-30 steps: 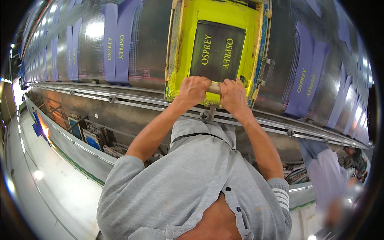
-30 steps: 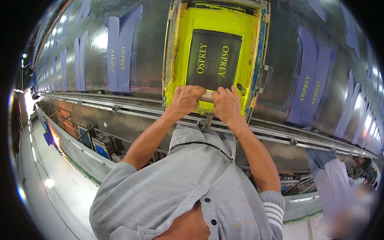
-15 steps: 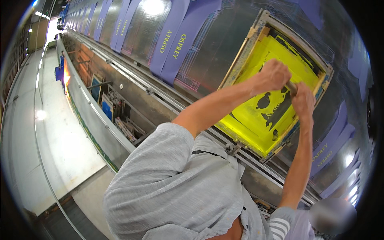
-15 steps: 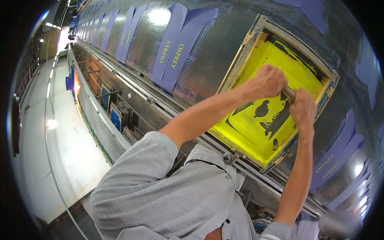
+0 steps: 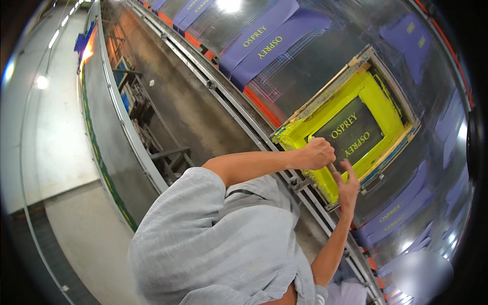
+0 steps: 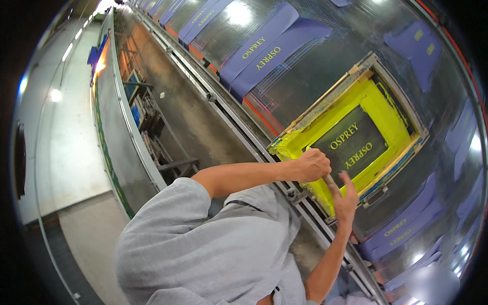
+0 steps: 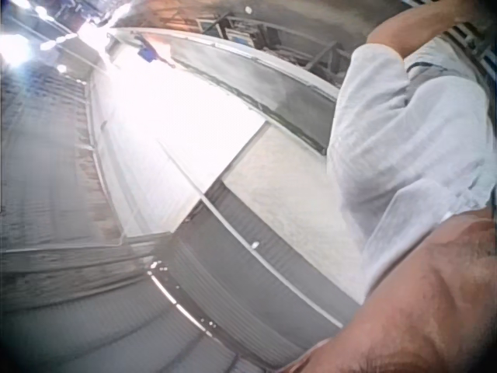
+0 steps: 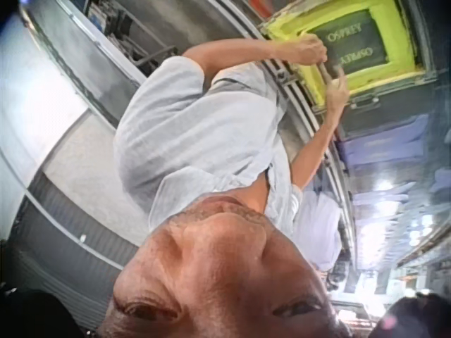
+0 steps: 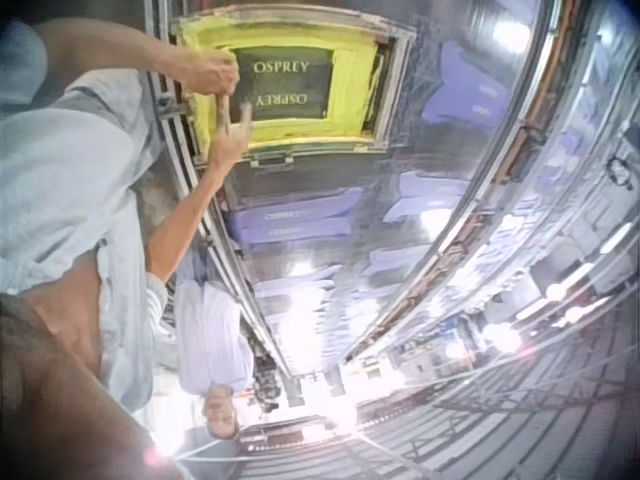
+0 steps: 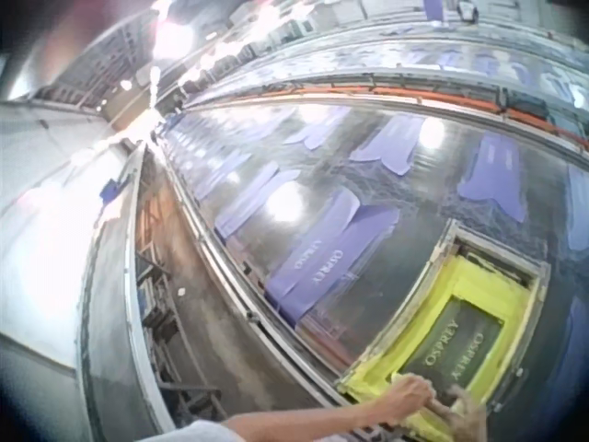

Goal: The person repeatedly applies yellow ink to a screen-printing frame using a squeegee, then lifts the frame to transfer the ink onto purple fabric pieces below. The process is repeated multiple times in a continuous loop.

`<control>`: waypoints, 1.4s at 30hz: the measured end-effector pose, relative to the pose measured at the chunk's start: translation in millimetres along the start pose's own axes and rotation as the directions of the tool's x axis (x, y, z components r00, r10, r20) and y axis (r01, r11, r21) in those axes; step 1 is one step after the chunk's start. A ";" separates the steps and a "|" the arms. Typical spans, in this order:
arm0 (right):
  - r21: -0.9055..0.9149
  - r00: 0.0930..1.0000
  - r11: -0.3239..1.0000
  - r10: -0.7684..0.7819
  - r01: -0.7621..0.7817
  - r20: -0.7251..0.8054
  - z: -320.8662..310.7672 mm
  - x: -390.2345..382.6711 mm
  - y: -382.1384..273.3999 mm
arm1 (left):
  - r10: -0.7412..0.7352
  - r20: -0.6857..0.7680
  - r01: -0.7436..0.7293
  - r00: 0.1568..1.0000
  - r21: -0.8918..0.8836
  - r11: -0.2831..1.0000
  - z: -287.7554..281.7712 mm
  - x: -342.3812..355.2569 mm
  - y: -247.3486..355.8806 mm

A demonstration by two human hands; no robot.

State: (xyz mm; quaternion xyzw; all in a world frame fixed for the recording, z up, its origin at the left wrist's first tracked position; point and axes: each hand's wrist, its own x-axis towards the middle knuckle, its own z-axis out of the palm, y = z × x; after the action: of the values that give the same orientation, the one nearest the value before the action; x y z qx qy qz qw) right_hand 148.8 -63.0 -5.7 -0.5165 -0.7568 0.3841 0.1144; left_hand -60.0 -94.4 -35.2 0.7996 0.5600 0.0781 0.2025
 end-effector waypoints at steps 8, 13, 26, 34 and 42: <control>0.131 0.654 0.845 0.490 -0.518 -0.576 -111.5 5.9 200.3 | 0.023 -0.255 -0.047 0.967 -0.087 0.995 38.6 47.1 82.5; 0.373 0.527 0.782 0.616 -0.499 -0.585 -176.6 -59.2 230.5 | -0.008 0.105 0.014 0.994 -0.062 0.998 -5.1 49.8 195.2; 0.379 0.437 0.720 0.669 -0.582 -0.601 -309.3 -182.6 186.6 | 0.037 -0.167 -0.046 0.985 -0.054 0.997 -67.1 15.9 372.9; 0.386 0.380 0.688 0.687 -0.615 -0.619 -337.7 -210.6 147.8 | 0.006 -0.206 -0.027 0.979 -0.101 0.995 -77.9 6.2 449.5; 0.390 0.394 0.693 0.688 -0.606 -0.609 -363.9 -227.5 154.0 | 0.116 -0.149 -0.149 0.982 -0.237 0.960 -107.0 -2.8 445.0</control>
State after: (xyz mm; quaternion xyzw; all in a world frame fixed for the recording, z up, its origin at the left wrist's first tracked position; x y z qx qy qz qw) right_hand 563.3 -65.9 184.5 -0.8680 -0.3652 0.2028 0.2683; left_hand 285.8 -201.1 245.1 0.7967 0.5034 0.2142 0.2569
